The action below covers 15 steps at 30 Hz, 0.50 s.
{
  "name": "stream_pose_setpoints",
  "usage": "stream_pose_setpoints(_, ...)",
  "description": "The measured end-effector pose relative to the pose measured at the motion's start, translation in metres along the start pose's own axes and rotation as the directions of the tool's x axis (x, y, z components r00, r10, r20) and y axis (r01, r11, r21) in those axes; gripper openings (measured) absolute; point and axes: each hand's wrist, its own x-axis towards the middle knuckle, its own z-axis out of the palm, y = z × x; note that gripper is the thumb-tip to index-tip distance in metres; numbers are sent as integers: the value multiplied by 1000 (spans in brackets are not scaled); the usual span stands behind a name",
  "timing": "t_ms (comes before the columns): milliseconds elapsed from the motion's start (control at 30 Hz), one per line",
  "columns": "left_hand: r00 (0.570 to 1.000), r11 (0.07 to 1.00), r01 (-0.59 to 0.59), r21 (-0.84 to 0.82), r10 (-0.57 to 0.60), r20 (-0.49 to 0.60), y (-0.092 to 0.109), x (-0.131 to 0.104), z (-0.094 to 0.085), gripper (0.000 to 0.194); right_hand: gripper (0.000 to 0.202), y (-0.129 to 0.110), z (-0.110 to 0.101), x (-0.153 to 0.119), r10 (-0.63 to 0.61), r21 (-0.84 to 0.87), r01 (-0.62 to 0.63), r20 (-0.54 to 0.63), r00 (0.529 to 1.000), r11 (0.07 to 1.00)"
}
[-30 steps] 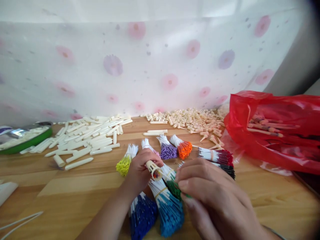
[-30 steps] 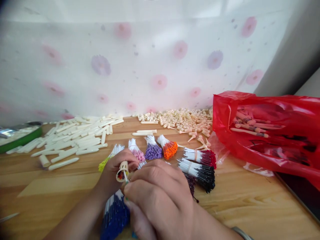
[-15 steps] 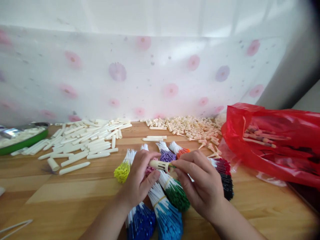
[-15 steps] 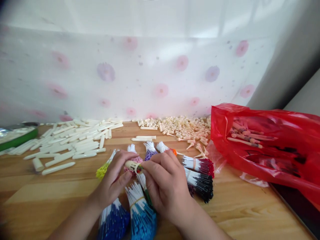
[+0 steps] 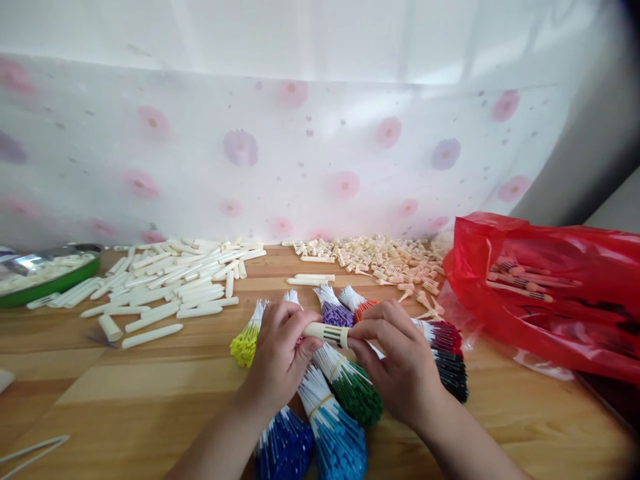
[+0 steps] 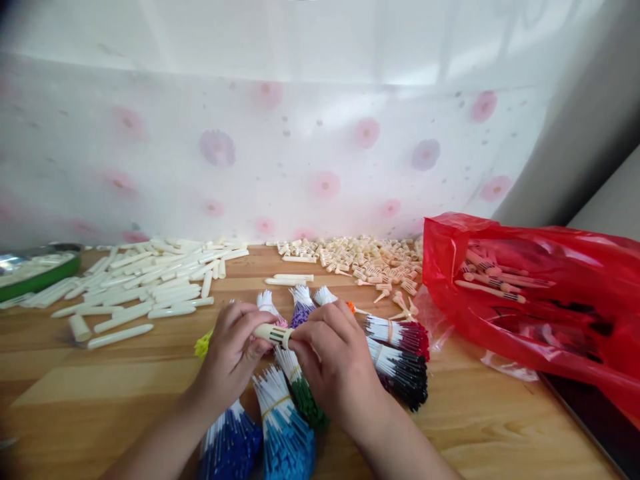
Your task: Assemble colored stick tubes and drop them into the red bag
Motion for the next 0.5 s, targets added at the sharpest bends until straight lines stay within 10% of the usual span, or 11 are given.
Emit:
stream_pose_setpoints(267,991,983,-43,177,64,-114,0,2,-1,40,12,-7,13,-4,343,294,-324,-12,939,899)
stream_pose_setpoints(500,981,946,-79,315,130,-142,-1,3,-3,38,11,-9,29,-10,712,663,-607,156,685,438)
